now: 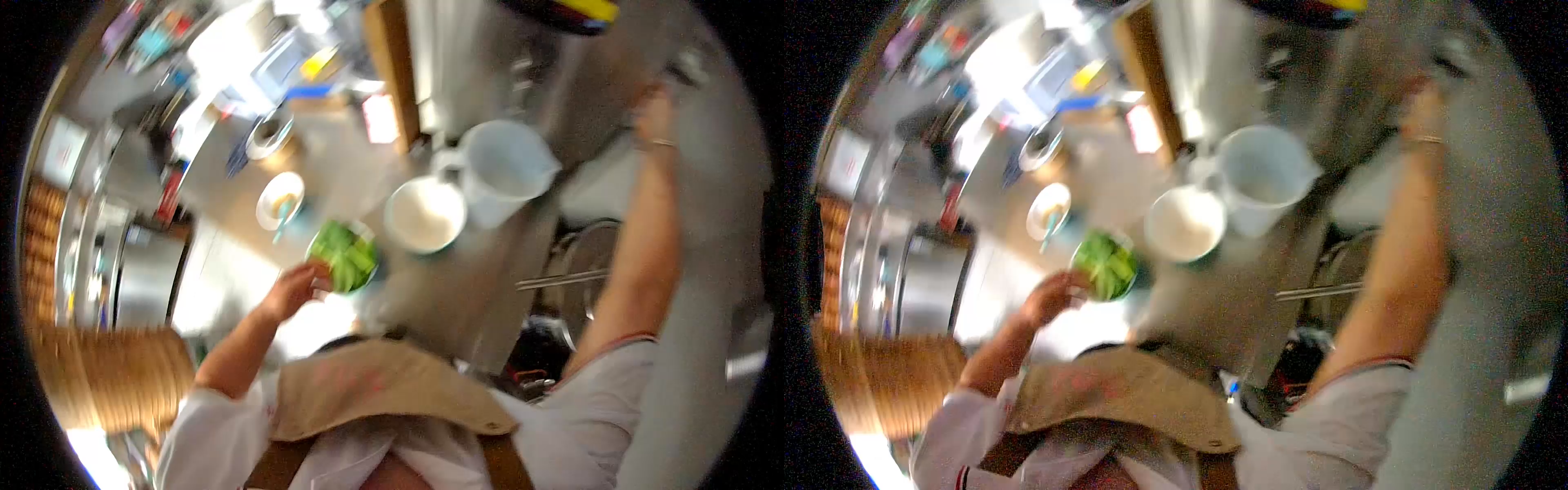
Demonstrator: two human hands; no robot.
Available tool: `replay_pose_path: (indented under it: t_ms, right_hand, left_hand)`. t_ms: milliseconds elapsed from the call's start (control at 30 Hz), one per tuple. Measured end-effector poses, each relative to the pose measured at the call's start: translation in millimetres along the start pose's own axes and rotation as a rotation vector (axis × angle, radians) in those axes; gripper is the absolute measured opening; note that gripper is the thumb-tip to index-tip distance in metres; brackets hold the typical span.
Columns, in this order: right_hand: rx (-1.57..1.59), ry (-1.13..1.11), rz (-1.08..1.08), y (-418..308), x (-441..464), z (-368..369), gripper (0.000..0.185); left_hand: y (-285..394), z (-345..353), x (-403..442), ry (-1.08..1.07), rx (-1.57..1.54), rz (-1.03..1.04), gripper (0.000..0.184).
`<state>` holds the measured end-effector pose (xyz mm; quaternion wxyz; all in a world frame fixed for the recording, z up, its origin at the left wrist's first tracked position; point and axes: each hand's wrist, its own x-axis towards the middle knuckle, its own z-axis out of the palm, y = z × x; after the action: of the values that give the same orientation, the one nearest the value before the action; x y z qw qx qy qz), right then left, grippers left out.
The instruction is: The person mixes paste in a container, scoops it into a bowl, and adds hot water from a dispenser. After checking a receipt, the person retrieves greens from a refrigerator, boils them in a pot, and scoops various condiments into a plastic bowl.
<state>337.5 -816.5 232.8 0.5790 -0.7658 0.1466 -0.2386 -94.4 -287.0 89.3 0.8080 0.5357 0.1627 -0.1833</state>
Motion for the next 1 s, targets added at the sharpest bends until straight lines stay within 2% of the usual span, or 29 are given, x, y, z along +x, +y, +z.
replay_pose_path:
  t_ms: [133, 233, 333, 400, 433, 500, 533, 600, 700, 733, 800, 867, 933, 967, 1000]
  right_hand:
    - [-0.721, 0.042, -0.491, 3, 20, -31, 0.028]
    - [-1.056, 0.088, -0.694, -9, 28, -36, 0.027]
    - [-1.307, 0.160, -0.821, -25, 31, -41, 0.026]
    - [-1.422, 0.230, -0.934, -23, 54, -43, 0.025]
    - [-1.482, 0.297, -1.081, -15, 85, -43, 0.023]
    - [-0.744, 0.377, -0.780, -20, 73, -31, 0.020]
    - [-0.388, 0.398, -0.604, -24, 56, -25, 0.019]
    - [-0.306, 0.247, -0.670, -40, 0, -13, 0.019]
    - [-0.337, 0.067, -0.718, -52, -134, -15, 0.022]
    - [-0.328, 0.003, -0.683, -50, -187, -18, 0.023]
    - [-0.272, -0.144, -0.513, -31, -298, -30, 0.025]
    - [-0.189, -0.309, -0.266, 6, -407, -39, 0.028]
    - [-0.161, -0.464, -0.035, 49, -513, -41, 0.030]
    - [-0.361, -0.488, -0.030, 64, -557, -44, 0.034]
    - [-0.392, -0.544, 0.025, 66, -589, -51, 0.034]
  left_hand:
    - [-12, -46, -56, 0.429, 0.209, -0.025, 0.030]
    - [-32, -89, -62, 0.583, 0.082, -0.078, 0.028]
    - [-43, -113, -49, 0.550, 0.018, -0.128, 0.028]
    - [-49, -117, -34, 0.454, 0.049, -0.171, 0.029]
    - [-59, -122, -28, 0.396, 0.047, -0.189, 0.030]
    - [-72, -124, -13, 0.329, 0.185, -0.263, 0.039]
    - [-74, -120, -6, 0.325, 0.129, -0.266, 0.046]
    - [-85, -122, 12, 0.271, -0.024, -0.279, 0.062]
    - [-86, -120, 36, 0.150, -0.186, -0.326, 0.063]
    - [-98, -127, 48, 0.117, -0.221, -0.322, 0.074]
    - [-101, -135, 61, -0.058, -0.220, -0.397, 0.056]
    - [-100, -139, 67, -0.111, -0.238, -0.369, 0.045]
    - [-109, -160, 83, -0.122, -0.293, -0.379, 0.044]
    - [-106, -156, 86, -0.243, -0.191, -0.318, 0.046]
    - [-107, -163, 93, -0.216, -0.233, -0.398, 0.047]
